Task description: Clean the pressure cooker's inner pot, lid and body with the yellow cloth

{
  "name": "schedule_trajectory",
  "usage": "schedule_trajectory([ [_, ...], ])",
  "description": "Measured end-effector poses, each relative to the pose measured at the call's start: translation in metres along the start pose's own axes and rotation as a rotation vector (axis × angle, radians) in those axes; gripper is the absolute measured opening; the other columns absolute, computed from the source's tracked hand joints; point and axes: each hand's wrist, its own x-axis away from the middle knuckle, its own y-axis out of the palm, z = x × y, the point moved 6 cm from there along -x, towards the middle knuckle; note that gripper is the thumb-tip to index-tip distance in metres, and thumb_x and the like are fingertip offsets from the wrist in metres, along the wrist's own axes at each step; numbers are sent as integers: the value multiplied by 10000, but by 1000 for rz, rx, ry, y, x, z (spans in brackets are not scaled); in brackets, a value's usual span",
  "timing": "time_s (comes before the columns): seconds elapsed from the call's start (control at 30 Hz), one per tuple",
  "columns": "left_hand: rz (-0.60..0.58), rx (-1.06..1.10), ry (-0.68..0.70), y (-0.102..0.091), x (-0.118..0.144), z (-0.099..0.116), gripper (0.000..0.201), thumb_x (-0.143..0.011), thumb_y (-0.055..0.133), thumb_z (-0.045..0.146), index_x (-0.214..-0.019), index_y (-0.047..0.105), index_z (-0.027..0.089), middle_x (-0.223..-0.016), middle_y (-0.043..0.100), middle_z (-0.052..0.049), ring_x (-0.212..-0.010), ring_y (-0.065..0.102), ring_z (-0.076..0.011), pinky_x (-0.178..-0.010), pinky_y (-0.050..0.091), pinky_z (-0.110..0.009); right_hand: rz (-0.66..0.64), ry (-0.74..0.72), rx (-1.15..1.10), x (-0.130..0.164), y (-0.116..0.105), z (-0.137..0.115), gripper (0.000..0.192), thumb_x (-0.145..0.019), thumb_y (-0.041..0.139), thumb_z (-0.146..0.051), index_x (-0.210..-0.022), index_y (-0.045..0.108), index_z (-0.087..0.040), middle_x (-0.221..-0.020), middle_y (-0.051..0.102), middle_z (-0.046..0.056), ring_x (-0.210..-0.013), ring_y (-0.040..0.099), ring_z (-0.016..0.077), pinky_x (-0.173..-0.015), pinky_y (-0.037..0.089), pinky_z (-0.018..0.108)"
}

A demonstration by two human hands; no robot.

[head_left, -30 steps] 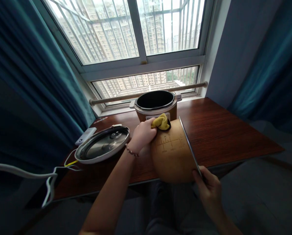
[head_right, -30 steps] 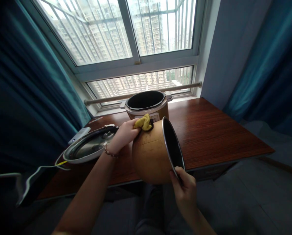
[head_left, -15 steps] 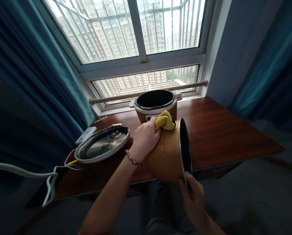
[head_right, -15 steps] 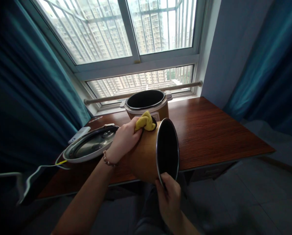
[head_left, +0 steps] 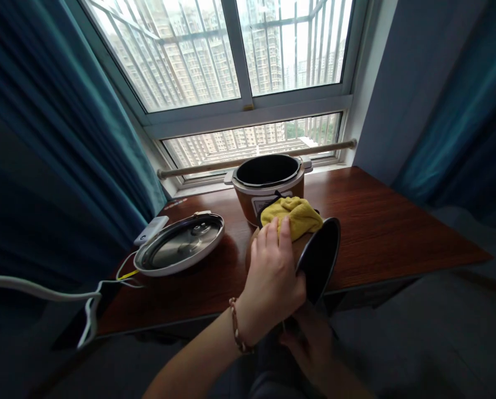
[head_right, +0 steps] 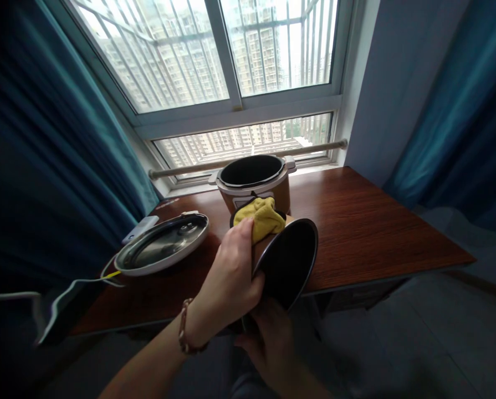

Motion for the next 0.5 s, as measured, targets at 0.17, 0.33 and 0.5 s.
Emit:
schedule_trajectory([
  [0.17,-22,-3,33,4,11,3,799,-621,498,103,-1363,207,154,-1411,254,-150,-1296,190,-330,-1031,163,-567,41,10,22,-100,-75,0,181,-814,500,-243,-968,586,-201,-928,637,61,-878,593,185,-791,462,334],
  [0.33,74,31,-18,3,18,-8,789,-680,441,41,-1389,126,183,-1453,153,-126,-1330,102,-292,-1035,188,-552,-579,-131,-48,-189,-39,7,299,-704,628,-293,-990,639,-209,-944,644,18,-864,593,152,-781,457,277],
  [0.5,162,89,-64,4,25,-43,636,-766,360,35,-1373,196,134,-1436,208,-136,-1324,173,-220,-1068,233,-438,-703,5,-79,-207,-17,62,291,-677,620,-371,-901,694,-201,-759,663,-18,-661,598,109,-580,443,195],
])
